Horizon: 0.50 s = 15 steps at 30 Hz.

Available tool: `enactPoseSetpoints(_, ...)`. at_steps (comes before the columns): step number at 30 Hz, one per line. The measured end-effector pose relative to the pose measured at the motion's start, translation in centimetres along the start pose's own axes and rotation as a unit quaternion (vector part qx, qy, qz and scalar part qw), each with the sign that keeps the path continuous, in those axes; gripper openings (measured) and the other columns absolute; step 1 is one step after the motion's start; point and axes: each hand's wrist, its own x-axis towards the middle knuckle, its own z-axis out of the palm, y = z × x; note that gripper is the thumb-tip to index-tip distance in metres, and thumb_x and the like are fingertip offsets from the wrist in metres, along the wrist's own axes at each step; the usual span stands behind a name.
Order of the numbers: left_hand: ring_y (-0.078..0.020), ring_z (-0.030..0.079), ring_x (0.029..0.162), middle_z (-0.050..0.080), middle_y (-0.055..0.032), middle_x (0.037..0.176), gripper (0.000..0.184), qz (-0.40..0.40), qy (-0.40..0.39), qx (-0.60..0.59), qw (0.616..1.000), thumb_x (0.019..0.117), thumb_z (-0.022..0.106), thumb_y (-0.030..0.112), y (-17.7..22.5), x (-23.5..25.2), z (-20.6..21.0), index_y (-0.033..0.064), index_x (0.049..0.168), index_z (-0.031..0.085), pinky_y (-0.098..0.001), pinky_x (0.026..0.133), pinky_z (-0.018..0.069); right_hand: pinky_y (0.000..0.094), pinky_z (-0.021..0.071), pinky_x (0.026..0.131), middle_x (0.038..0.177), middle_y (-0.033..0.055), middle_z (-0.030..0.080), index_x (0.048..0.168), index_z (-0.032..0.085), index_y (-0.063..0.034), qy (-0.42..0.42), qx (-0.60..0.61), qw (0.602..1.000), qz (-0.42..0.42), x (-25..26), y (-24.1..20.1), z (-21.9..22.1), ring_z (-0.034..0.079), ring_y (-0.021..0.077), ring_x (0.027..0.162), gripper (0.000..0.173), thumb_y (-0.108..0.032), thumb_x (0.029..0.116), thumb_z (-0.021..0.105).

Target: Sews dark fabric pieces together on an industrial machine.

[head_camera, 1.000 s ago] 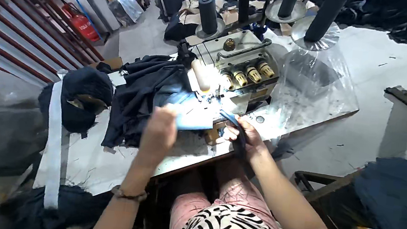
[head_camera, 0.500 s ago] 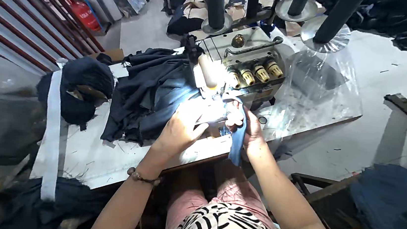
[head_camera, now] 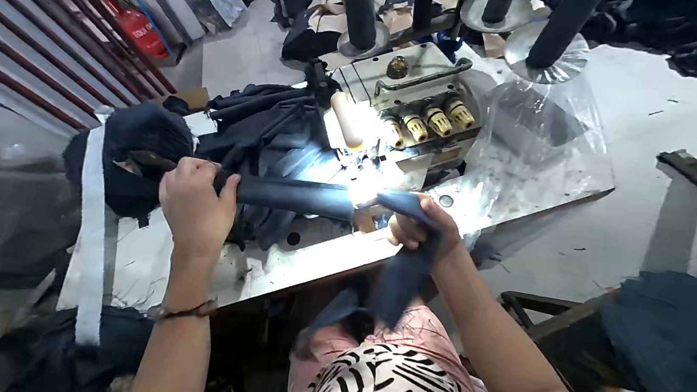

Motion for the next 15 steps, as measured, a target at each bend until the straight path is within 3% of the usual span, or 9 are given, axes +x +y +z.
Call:
enactPoseSetpoints(2, -0.0525, 0.05, 0.131, 0.056, -0.0302, 0.139, 0.029, 0.06, -0.012, 0.016, 0.998, 0.0982, 0.062, 0.011, 0.3, -0.5, 1.5, -0.0062, 0.121, 0.066, -0.075, 0.109, 0.0311, 0.0228, 0.0551, 0.061, 0.06, -0.0098, 0.059, 0.082, 0.07, -0.0204, 0.145, 0.019, 0.989, 0.026, 0.0, 0.8, -1.2, 0.058, 0.0024, 0.054, 0.025, -0.037, 0.0985, 0.06)
enactPoseSetpoints(3, -0.0475, 0.049, 0.136, 0.057, -0.0263, 0.142, 0.03, 0.113, -0.021, -0.004, 0.993, 0.098, 0.06, 0.009, 1.7, -1.3, 2.8, -0.0034, 0.125, 0.067, -0.0721, 0.113, 0.0301, 0.0216, 0.0549, 0.059, 0.059, -0.0081, 0.058, 0.083, 0.068, -0.0183, 0.201, 0.032, 0.978, 0.038, 0.1, 1.3, -1.5, 0.057, 0.0027, 0.053, 0.029, -0.031, 0.1024, 0.051)
enactPoseSetpoints(4, -0.0424, 0.053, 0.135, 0.061, -0.0225, 0.139, 0.03, 0.172, -0.023, -0.029, 0.984, 0.0977, 0.058, 0.007, 3.1, -2.3, 4.3, -0.0007, 0.124, 0.069, -0.0681, 0.113, 0.0342, 0.02, 0.0542, 0.057, 0.059, -0.0069, 0.057, 0.085, 0.066, -0.0166, 0.228, 0.05, 0.971, 0.046, -0.1, 1.8, -1.9, 0.057, 0.0026, 0.052, 0.033, -0.03, 0.1054, 0.044)
enactPoseSetpoints(6, -0.0357, 0.064, 0.123, 0.069, -0.0168, 0.128, 0.03, 0.241, -0.04, -0.076, 0.967, 0.0972, 0.057, 0.007, 5.5, -3.9, 6.7, 0.0025, 0.123, 0.072, -0.0575, 0.107, 0.0464, 0.0195, 0.054, 0.057, 0.059, -0.006, 0.057, 0.088, 0.066, -0.0147, 0.23, 0.092, 0.968, 0.037, -0.7, 2.2, -2.9, 0.058, 0.0035, 0.053, 0.038, -0.035, 0.1075, 0.041)
enactPoseSetpoints(8, -0.0331, 0.066, 0.119, 0.069, -0.0147, 0.13, 0.034, 0.253, -0.06, -0.091, 0.961, 0.0981, 0.058, 0.011, 6.4, -4.4, 7.6, 0.0033, 0.129, 0.069, -0.05, 0.104, 0.051, 0.0181, 0.052, 0.054, 0.059, -0.0068, 0.054, 0.088, 0.063, -0.0151, 0.235, 0.134, 0.963, 0.022, -1.0, 1.6, -3.2, 0.057, 0.0031, 0.052, 0.039, -0.04, 0.1075, 0.041)
enactPoseSetpoints(10, -0.0317, 0.064, 0.122, 0.067, -0.0134, 0.134, 0.039, 0.254, -0.07, -0.08, 0.961, 0.0995, 0.057, 0.019, 6.6, -4.1, 7.6, 0.0044, 0.134, 0.066, -0.0477, 0.104, 0.0502, 0.0172, 0.0498, 0.052, 0.057, -0.0076, 0.05, 0.087, 0.063, -0.0149, 0.24, 0.152, 0.959, 0.005, -0.8, 0.7, -3.3, 0.054, 0.0026, 0.049, 0.036, -0.039, 0.1067, 0.043)
enactPoseSetpoints(12, -0.0308, 0.059, 0.131, 0.062, -0.0125, 0.141, 0.045, 0.243, -0.09, -0.069, 0.963, 0.1003, 0.058, 0.028, 6.8, -3.9, 7.6, 0.0055, 0.139, 0.062, -0.0496, 0.112, 0.0436, 0.0168, 0.0501, 0.052, 0.058, -0.0074, 0.051, 0.089, 0.063, -0.0146, 0.236, 0.15, 0.96, 0.001, -0.2, 0.3, -3.3, 0.054, 0.0024, 0.049, 0.035, -0.037, 0.1074, 0.043)
enactPoseSetpoints(15, -0.0331, 0.058, 0.131, 0.066, -0.0143, 0.135, 0.046, 0.236, -0.078, -0.066, 0.966, 0.099, 0.06, 0.035, 6.9, -3.5, 8.1, 0.0047, 0.132, 0.066, -0.0528, 0.113, 0.041, 0.0183, 0.052, 0.054, 0.06, -0.0065, 0.055, 0.091, 0.067, -0.0151, 0.227, 0.178, 0.957, -0.025, 1.0, 0.9, -3.6, 0.057, 0.0036, 0.052, 0.037, -0.031, 0.1084, 0.038)
